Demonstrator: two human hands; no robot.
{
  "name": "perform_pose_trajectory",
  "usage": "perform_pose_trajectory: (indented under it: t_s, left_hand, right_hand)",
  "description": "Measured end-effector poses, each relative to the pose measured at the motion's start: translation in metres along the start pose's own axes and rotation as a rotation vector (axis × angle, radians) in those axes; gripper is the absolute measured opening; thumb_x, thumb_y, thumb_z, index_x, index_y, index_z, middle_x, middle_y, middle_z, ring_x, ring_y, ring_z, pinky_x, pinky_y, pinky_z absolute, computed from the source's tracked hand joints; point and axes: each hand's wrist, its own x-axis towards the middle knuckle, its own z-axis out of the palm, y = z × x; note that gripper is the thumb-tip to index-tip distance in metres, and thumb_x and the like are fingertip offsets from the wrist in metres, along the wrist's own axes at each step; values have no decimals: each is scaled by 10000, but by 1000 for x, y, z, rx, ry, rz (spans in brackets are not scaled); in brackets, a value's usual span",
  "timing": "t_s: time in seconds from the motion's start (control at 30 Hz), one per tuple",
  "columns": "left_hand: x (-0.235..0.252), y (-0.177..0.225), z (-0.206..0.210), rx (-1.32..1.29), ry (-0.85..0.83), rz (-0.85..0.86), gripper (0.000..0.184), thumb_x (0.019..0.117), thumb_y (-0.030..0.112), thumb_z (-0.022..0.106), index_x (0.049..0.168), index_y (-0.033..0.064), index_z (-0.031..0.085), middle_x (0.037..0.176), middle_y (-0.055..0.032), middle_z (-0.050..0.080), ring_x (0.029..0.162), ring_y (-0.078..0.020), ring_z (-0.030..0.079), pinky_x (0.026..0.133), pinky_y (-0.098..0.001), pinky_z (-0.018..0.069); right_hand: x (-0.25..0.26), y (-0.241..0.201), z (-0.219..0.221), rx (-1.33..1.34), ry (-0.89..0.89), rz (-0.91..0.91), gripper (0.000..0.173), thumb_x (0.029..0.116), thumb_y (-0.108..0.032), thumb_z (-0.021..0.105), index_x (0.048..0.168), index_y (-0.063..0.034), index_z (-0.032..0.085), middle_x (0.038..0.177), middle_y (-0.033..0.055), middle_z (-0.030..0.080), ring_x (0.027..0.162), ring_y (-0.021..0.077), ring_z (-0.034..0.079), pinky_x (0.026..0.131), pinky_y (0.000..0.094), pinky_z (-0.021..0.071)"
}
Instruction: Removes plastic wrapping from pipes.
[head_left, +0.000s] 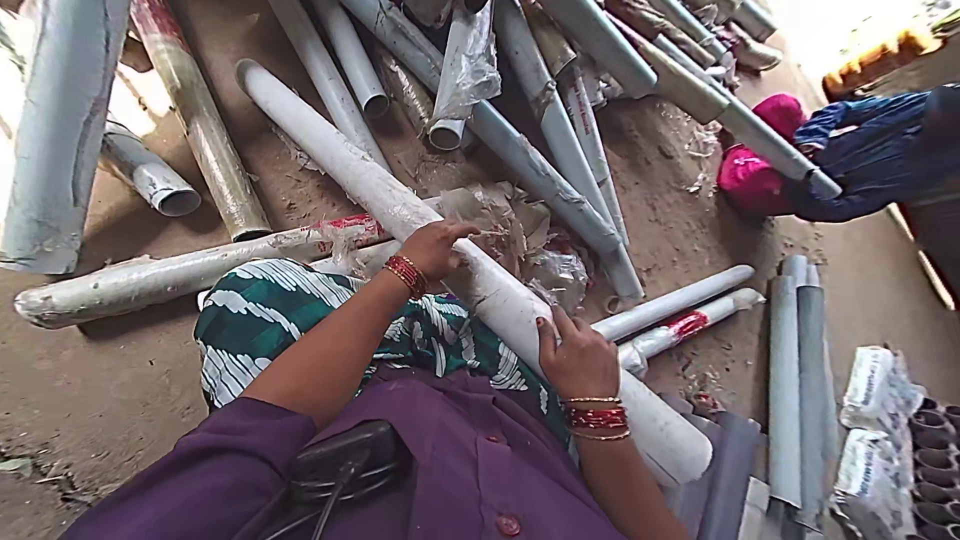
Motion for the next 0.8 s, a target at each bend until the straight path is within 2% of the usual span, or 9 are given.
perform_pose_trajectory:
  t_s: [0.03, 0.13, 0.23, 0.37, 0.43, 0.57, 0.63, 0.73, 0.8]
  left_hand:
    - [3, 4, 4, 41, -47, 4, 452, 932, 85, 705, 1380, 61, 647, 1325, -191, 661, 1288, -369, 586, 1127, -501, 420]
    - [11, 4, 7, 54, -63, 7, 214, 958, 71, 672, 1144, 10, 758, 1252, -204, 684, 1244, -369, 608, 1107, -497, 434]
    - [14, 0, 6, 70, -34, 58, 166, 944, 0, 615, 1009, -20, 767, 1132, -217, 714, 1145, -383, 660, 1031, -531, 483]
    - [20, 0, 15, 132, -4, 63, 150, 920, -43, 606, 1034, -82, 696, 1152, -254, 669, 1187, -405, 618, 1058, -495, 469]
    - [24, 4, 16, 181, -63, 13, 198, 911, -37, 626, 1094, -96, 676, 1196, -261, 650, 1228, -403, 596, 1080, -485, 455]
    - [18, 6, 15, 202, -175, 68, 161, 879, -36, 670, 1031, -88, 680, 1131, -251, 659, 1172, -401, 611, 1043, -487, 472]
    - [10, 14, 12, 276, -338, 67, 149, 893, 25, 696, 1022, -50, 704, 1114, -219, 681, 1156, -388, 621, 1021, -512, 476]
    - [-1, 33, -3, 394, -616, -222, 177, 973, 121, 639, 1033, -26, 718, 1146, -220, 693, 1152, -410, 640, 917, -613, 501]
    - [-5, 32, -18, 333, -539, -465, 299, 999, 224, 647, 1084, -57, 701, 1198, -260, 674, 1184, -442, 628, 928, -650, 491]
  right_hand:
    - [-1, 0, 0, -6, -11, 6, 542, 1071, -431, 408, 1337, -46, 681, 1128, 291, 716, 1030, 518, 687, 833, 684, 493]
    - [2, -1, -3, 2, -52, 25, 526, 1073, -418, 418, 1362, -56, 666, 1153, 292, 710, 1043, 520, 681, 849, 685, 485]
    - [2, 1, -2, -1, -42, 21, 521, 1070, -416, 418, 1353, -60, 673, 1133, 285, 716, 1024, 515, 687, 830, 681, 491]
    - [4, 2, 0, -15, -21, 12, 536, 1067, -425, 412, 1342, -50, 679, 1119, 285, 719, 1025, 510, 689, 822, 672, 495]
    - [4, 3, 2, -21, -9, 7, 541, 1064, -432, 412, 1334, -49, 683, 1118, 285, 718, 1026, 505, 690, 824, 672, 496]
    - [9, 8, 4, -18, 5, -1, 538, 1068, -430, 411, 1327, -51, 691, 1122, 279, 721, 1016, 499, 695, 824, 665, 501]
    - [17, 12, -1, -6, -54, 20, 528, 1079, -421, 396, 1341, -63, 683, 1144, 267, 723, 1031, 482, 699, 849, 663, 501]
    - [28, 16, -9, 27, -131, 57, 521, 1097, -416, 373, 1374, -84, 664, 1154, 264, 722, 1047, 483, 695, 865, 667, 490]
    - [31, 19, -9, 31, -121, 46, 520, 1100, -410, 363, 1365, -85, 670, 1136, 267, 726, 1022, 494, 701, 834, 677, 501]
